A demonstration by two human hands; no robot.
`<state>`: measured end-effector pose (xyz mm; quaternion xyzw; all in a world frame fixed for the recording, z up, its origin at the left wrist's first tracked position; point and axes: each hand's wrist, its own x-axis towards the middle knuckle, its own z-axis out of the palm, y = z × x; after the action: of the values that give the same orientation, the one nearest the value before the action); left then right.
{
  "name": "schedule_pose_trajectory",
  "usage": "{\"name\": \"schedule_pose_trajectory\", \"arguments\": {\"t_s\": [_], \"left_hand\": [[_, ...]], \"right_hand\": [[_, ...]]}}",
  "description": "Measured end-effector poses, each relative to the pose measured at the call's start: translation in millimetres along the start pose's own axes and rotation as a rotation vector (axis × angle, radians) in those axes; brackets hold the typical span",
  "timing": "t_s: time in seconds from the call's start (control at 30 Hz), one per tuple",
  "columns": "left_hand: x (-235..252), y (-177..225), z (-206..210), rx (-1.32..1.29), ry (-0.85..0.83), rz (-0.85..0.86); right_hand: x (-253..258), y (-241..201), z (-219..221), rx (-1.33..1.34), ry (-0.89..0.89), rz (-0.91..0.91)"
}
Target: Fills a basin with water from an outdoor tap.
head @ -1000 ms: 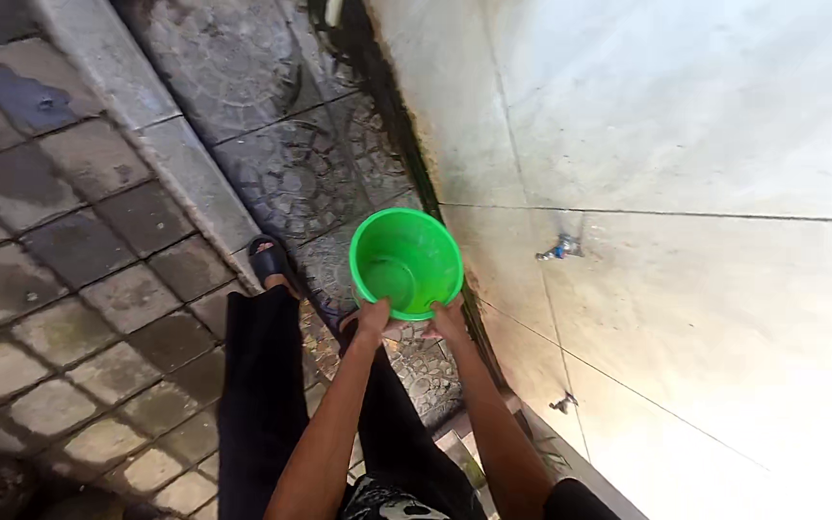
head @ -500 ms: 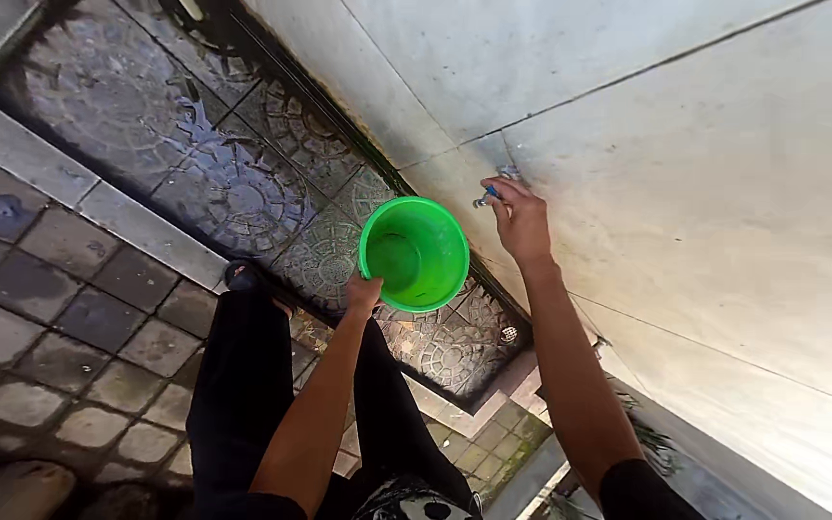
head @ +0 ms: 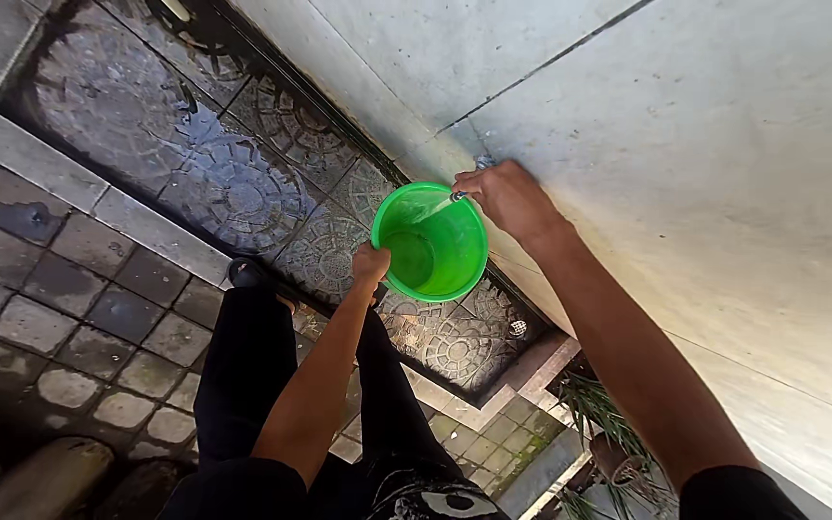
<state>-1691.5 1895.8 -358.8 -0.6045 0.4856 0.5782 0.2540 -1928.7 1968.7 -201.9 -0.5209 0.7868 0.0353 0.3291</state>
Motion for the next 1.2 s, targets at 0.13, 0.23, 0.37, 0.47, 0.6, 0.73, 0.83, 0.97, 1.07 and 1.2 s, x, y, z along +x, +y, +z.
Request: {"name": "schedule_pose_trajectory", "arguments": {"t_s": [0.13, 0.23, 0.37, 0.47, 0.6, 0.73, 0.83, 0.97, 1.07, 1.2], "left_hand": [[2, 1, -7, -0.006, 0.044, 0.001], [1, 4, -18, -0.006, 0.058, -0.013], [1, 6, -30, 0.024, 0.086, 0.033], [-5, 10, -40, 0.163, 0.146, 0.148], [-6, 12, -57, 0.272, 0.229, 0.266], [5, 10, -85, 0.339, 0.384, 0.379], [28, 6, -116, 0.541, 0.521, 0.507], [54, 25, -169, 0.887, 0.681, 0.643], [55, 53, -205, 1.084, 0.739, 0.676], [43, 90, -245, 1.317, 0.834, 0.582]], "right_hand": [[3, 0, -2, -0.012, -0.032, 0.023], [3, -1, -5, -0.002, -0.052, 0.030], [2, 0, -4, 0.043, -0.029, 0.017], [3, 0, -4, 0.056, 0.006, 0.008], [2, -2, -4, 0.068, 0.021, 0.015], [-3, 0, -3, 0.022, 0.045, -0.034], [-3, 1, 2, 0.001, 0.085, -0.052], [4, 0, 2, 0.023, 0.104, -0.016], [4, 0, 0, -0.002, 0.043, 0.023], [5, 3, 2, -0.021, 0.055, -0.013]]}}
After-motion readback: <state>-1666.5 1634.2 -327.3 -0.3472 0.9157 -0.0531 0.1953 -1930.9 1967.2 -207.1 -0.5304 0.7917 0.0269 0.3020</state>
